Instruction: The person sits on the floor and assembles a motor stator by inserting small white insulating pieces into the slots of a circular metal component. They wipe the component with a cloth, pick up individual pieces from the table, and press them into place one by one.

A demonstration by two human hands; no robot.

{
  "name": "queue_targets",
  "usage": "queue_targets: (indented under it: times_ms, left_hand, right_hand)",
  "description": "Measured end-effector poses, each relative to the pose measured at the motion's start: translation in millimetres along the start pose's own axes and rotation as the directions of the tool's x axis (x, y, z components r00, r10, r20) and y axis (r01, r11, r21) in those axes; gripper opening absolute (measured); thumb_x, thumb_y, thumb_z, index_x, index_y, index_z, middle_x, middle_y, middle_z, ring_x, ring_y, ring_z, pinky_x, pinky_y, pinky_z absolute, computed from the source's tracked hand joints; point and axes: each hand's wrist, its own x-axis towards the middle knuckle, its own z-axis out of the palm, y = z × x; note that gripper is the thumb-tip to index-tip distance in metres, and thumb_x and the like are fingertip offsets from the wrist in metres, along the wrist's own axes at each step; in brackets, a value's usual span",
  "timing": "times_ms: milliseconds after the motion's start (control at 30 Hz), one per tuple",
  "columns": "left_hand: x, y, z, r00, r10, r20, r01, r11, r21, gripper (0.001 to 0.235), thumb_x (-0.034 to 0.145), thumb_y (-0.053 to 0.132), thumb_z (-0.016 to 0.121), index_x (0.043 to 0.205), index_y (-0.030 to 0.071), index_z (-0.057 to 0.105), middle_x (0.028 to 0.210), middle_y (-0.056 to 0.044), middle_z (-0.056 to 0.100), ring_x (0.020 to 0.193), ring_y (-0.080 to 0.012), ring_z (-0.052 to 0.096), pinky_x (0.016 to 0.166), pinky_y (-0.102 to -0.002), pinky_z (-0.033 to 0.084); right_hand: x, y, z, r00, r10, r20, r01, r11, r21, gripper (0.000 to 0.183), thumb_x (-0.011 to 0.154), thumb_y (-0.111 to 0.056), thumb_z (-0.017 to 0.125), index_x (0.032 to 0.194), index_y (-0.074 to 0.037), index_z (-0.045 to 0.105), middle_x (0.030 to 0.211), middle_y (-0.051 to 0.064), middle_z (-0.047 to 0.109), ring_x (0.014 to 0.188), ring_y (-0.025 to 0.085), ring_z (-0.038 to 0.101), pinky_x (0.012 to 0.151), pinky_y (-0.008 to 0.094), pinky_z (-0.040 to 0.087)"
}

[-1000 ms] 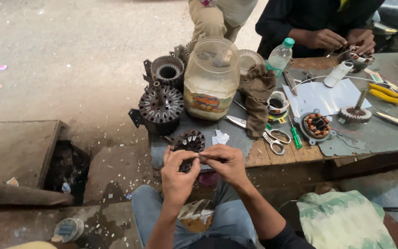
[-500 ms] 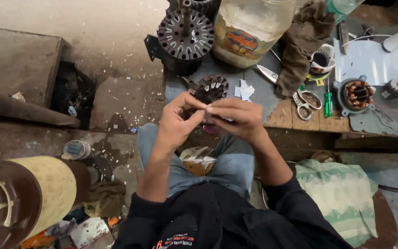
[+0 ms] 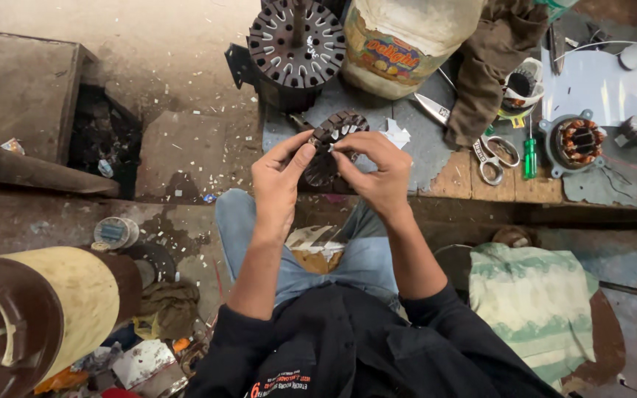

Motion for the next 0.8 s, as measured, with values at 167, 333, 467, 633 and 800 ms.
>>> queue_targets:
  times_ms: [167,333,467,633,800]
  left_hand:
    - [0,-3,2,1.000,0.024,-0.008,-0.024,0.999,-0.024,0.029,0.098,0.009,0.074,0.123,-0.005,0.072,0.113,-0.008,0.075,0.102,-0.0123,0.068,0.094,-0.026,0.053]
    - [-2,-6,6,0.997,0.069,-0.028,-0.070,0.997,-0.041,0.028,0.099,0.009,0.073,0.123,-0.005,0.072,0.114,-0.009,0.075,0.103,-0.0124,0.068,0.096,-0.026,0.053]
    - [-2,-5,4,0.998,0.054,-0.020,-0.055,0.998,-0.022,0.028,0.100,0.010,0.073,0.123,-0.006,0.073,0.114,-0.010,0.075,0.103,-0.0127,0.068,0.096,-0.026,0.052]
    - [-1,-4,5,0.999,0.023,-0.041,-0.024,0.999,-0.030,0.029,0.098,0.011,0.074,0.122,-0.005,0.073,0.112,-0.009,0.075,0.101,-0.0130,0.068,0.094,-0.027,0.053]
    - [-1,-6,5,0.996,0.059,-0.060,-0.058,0.998,0.023,0.029,0.098,0.009,0.074,0.123,-0.006,0.072,0.114,-0.009,0.075,0.104,-0.0123,0.068,0.097,-0.026,0.052]
  right_hand:
    - [8,-13,10,0.997,0.076,-0.017,-0.077,0.997,-0.027,0.016,0.084,0.001,0.080,0.099,-0.003,0.076,0.097,0.010,0.075,0.090,0.021,0.073,0.083,0.030,0.057]
    - [4,-22,19,0.988,0.101,-0.117,-0.113,0.989,-0.099,0.015,0.085,-0.002,0.082,0.099,-0.004,0.076,0.097,0.010,0.075,0.086,0.019,0.074,0.079,0.028,0.059]
    - [3,-19,8,0.999,-0.003,-0.050,-0.003,0.995,-0.103,0.023,0.085,-0.003,0.086,0.106,-0.003,0.077,0.099,0.011,0.075,0.090,0.021,0.073,0.080,0.030,0.058]
    - [2,-15,3,0.997,-0.029,-0.068,0.025,0.997,-0.070,0.020,0.084,0.000,0.087,0.101,-0.003,0.077,0.097,0.009,0.075,0.088,0.020,0.074,0.079,0.030,0.059]
    - [3,-19,12,0.997,0.006,-0.082,-0.018,0.989,-0.144,0.016,0.084,-0.003,0.087,0.098,-0.004,0.078,0.096,0.009,0.075,0.087,0.021,0.074,0.077,0.030,0.058]
